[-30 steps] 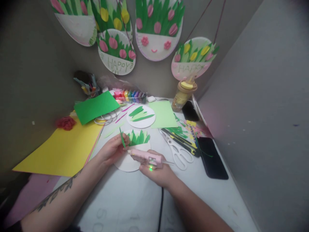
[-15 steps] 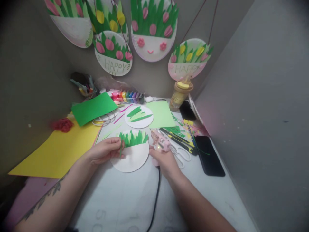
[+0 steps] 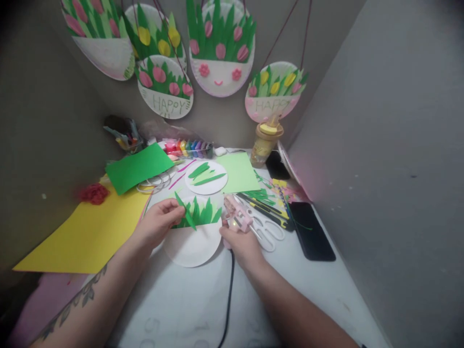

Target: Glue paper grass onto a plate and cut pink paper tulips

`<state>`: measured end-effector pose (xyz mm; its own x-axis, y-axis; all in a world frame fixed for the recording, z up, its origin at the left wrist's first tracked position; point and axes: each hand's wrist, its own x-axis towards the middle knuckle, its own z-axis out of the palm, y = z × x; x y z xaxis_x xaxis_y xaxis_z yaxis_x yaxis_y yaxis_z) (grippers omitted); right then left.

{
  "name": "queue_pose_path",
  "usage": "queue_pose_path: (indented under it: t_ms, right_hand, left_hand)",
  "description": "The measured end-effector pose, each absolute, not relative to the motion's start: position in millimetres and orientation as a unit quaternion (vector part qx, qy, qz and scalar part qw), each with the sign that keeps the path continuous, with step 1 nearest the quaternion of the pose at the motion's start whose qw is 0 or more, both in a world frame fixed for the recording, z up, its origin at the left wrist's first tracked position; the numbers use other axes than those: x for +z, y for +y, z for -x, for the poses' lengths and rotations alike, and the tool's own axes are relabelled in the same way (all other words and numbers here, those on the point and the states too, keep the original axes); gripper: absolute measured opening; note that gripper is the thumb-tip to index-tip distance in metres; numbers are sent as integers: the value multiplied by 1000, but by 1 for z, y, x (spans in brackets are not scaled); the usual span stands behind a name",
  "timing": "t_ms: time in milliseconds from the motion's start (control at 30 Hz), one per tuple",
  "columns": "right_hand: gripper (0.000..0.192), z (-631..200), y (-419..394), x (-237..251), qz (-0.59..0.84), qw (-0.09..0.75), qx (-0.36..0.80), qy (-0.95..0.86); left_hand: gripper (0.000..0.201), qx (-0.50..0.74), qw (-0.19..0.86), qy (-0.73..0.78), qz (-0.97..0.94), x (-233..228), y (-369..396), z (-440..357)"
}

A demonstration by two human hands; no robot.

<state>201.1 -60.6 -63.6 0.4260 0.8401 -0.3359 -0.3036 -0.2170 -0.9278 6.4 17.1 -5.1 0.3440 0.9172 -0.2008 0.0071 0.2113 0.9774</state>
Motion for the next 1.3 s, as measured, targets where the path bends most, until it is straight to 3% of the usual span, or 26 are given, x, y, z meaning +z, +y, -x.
queue_pose_path:
  t_ms: [200,400,633,900,1300]
  right_hand:
    - [29,-202,-61,-67,622,566,496,-214]
    - [28,-203,-60,-66,630,553,503,-211]
    - [34,-204,-61,-61,640,534,504,-226]
    - [22,-203,-61,-52,651,530,493,-229]
    - [24,-203,-62,-49,640,542,495,-227]
  left_hand:
    - [27,311,442,488,-685,20,16,-27]
    - [26,233,287,482,-794,17,26,-41]
    - [28,168,284,482,-812,8,31,-49]
    - [27,73,271,457,-844,5,30,-56]
    - [25,-31,212,445,-870,17,29,-59]
